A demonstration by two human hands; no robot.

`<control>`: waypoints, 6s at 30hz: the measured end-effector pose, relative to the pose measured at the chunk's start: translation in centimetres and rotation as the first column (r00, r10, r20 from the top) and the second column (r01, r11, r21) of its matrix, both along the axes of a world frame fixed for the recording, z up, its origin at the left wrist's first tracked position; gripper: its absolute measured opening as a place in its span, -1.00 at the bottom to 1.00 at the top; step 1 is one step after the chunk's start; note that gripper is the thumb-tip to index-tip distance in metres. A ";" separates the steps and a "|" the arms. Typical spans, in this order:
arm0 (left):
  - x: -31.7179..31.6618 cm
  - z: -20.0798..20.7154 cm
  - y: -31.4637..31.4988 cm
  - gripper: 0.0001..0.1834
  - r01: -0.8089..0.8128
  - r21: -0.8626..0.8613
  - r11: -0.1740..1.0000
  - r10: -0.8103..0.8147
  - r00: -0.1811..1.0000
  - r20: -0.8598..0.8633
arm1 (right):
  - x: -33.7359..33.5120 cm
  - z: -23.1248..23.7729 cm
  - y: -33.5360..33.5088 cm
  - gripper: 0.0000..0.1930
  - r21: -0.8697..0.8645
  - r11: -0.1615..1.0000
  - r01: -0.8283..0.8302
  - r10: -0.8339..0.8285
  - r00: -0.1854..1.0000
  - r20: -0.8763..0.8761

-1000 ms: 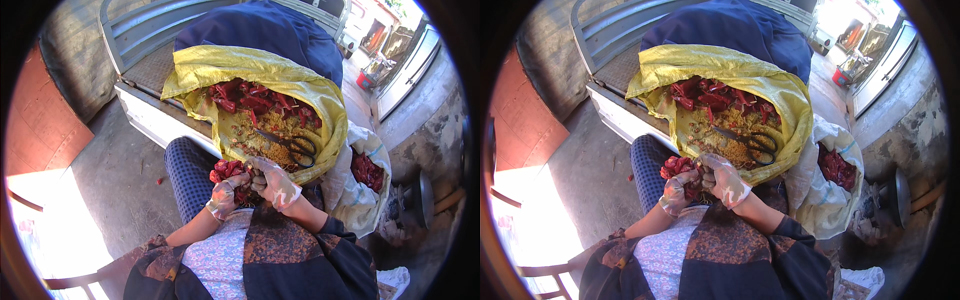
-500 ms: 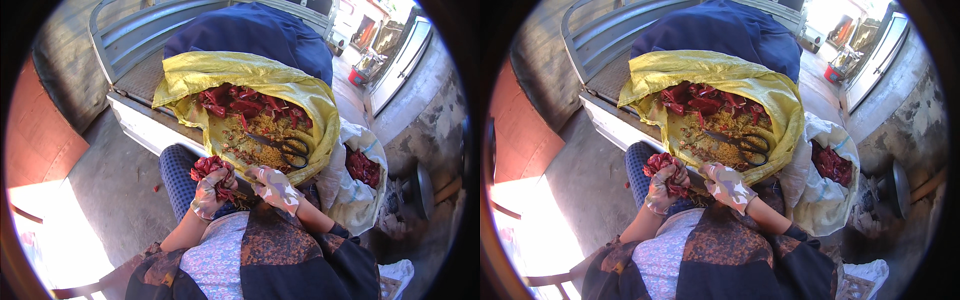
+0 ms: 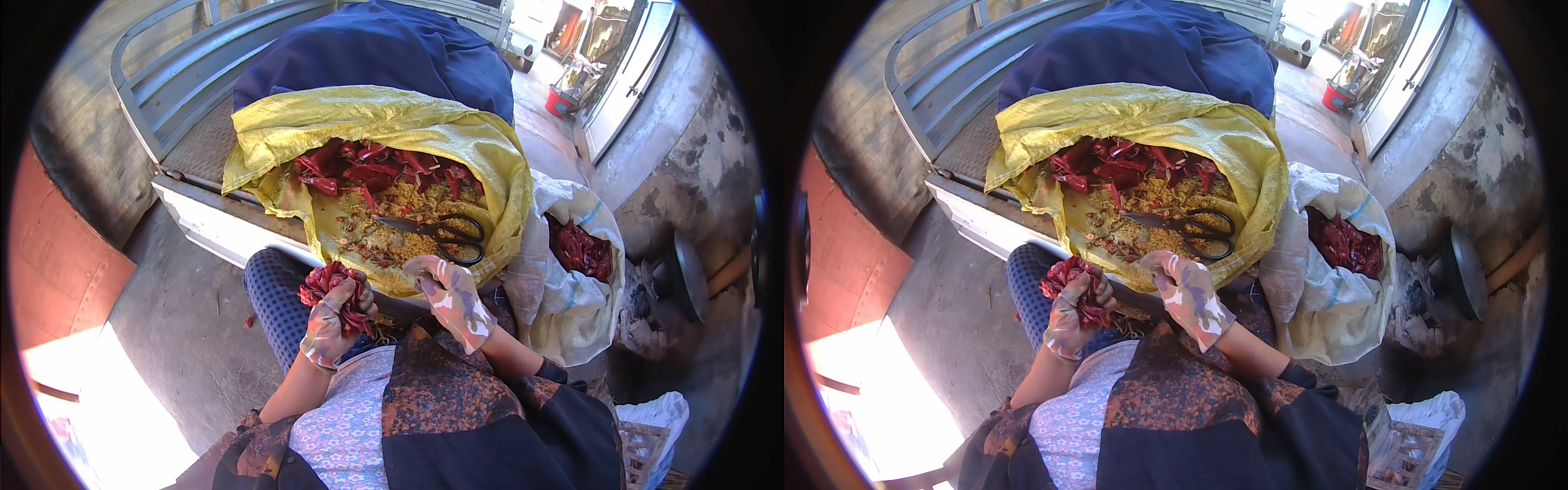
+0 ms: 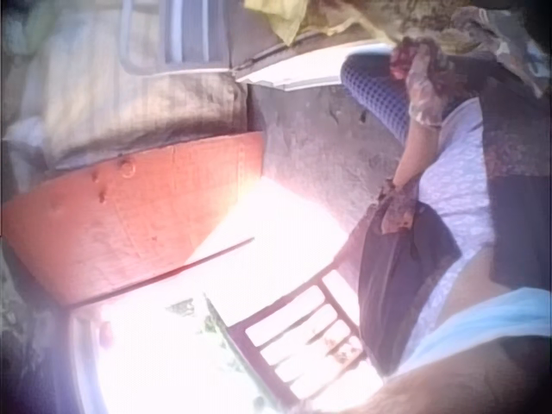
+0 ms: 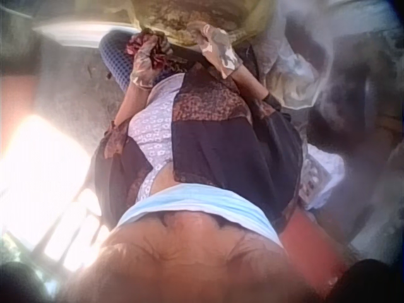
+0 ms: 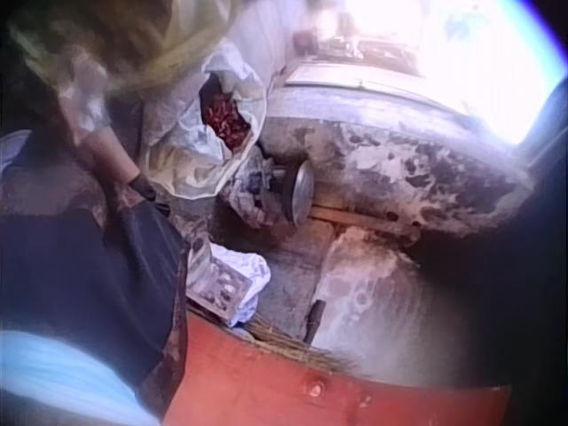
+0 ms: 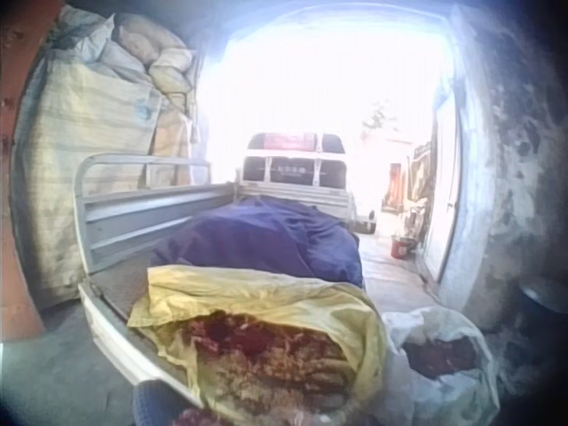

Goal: The person processes red chilies by removing the stems by hand and cutting them into pieces using scissors over a large bag.

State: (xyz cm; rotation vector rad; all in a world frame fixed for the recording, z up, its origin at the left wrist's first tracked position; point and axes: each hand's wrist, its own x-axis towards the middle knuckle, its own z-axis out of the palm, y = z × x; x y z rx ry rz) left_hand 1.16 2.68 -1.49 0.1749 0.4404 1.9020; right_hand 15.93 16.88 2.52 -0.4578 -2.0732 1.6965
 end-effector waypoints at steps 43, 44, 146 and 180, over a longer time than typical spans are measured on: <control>8.4 5.6 8.0 -0.62 0.383 0.110 0.917 -0.319 0.870 -0.376 | 4.9 5.6 -1.2 -0.20 0.765 0.555 0.328 -0.399 0.911 -0.101; 8.9 5.4 8.4 -0.61 0.426 0.115 0.897 -0.353 0.850 -0.392 | 5.5 5.2 -0.3 -0.22 0.744 0.567 0.354 -0.383 0.913 -0.143; -1.1 -0.7 -1.4 -0.78 -0.209 0.078 0.975 0.218 0.823 -0.524 | -6.0 2.1 2.0 -0.78 0.302 0.931 -0.204 0.202 0.979 0.038; -1.2 -0.5 -1.5 -0.72 -0.057 -0.097 0.994 0.042 0.987 -0.154 | -8.0 1.1 11.1 -0.69 0.483 0.801 0.354 -0.001 0.807 -0.590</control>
